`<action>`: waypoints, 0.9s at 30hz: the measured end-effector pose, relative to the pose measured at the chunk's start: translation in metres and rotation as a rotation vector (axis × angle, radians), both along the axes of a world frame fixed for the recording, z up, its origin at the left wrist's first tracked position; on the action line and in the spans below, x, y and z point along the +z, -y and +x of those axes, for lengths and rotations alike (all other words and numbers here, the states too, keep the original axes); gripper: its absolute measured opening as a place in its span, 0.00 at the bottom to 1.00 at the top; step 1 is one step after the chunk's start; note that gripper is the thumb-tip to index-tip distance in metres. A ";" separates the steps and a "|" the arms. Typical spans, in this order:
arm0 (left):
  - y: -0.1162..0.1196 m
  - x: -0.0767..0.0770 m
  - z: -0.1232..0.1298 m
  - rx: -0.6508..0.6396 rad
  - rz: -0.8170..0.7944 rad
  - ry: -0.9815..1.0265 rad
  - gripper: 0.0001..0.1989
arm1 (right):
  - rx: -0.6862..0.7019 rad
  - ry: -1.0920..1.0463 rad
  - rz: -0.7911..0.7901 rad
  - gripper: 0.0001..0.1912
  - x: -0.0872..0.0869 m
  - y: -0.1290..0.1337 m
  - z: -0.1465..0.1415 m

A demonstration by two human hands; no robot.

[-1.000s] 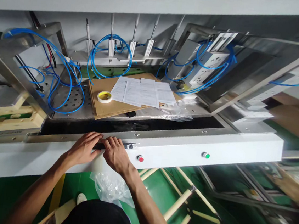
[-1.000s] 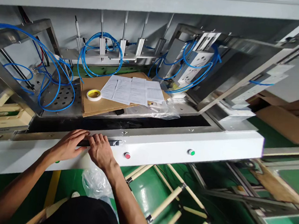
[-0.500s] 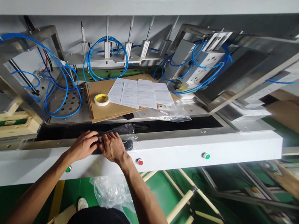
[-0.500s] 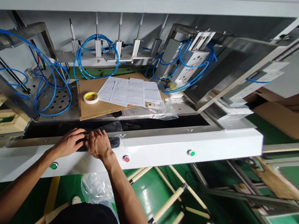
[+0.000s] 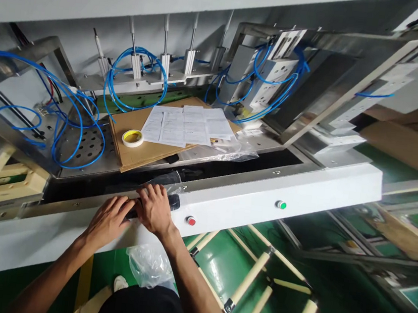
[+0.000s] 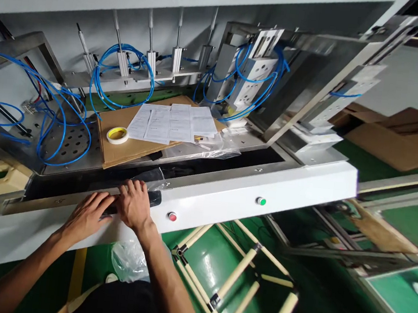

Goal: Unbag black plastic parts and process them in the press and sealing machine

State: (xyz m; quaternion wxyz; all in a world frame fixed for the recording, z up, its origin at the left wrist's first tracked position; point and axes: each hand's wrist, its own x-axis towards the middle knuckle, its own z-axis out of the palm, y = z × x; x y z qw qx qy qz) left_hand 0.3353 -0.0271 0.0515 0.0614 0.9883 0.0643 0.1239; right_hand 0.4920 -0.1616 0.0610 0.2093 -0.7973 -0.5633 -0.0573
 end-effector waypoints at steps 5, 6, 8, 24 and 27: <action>-0.010 0.003 0.004 -0.059 -0.110 -0.002 0.21 | -0.204 -0.314 0.433 0.12 -0.033 0.041 -0.039; -0.012 0.006 0.005 -0.057 -0.148 -0.001 0.18 | -0.241 -0.447 0.480 0.12 -0.041 0.047 -0.047; -0.015 0.012 0.006 -0.018 -0.253 -0.021 0.14 | -0.306 -0.792 0.521 0.13 -0.051 0.052 -0.058; 0.076 0.000 -0.015 0.301 -0.730 -0.092 0.21 | -0.336 -1.929 0.817 0.26 -0.035 0.074 -0.064; 0.098 0.004 -0.037 0.396 -0.940 -0.232 0.32 | -0.299 -1.928 0.811 0.22 -0.033 0.097 -0.063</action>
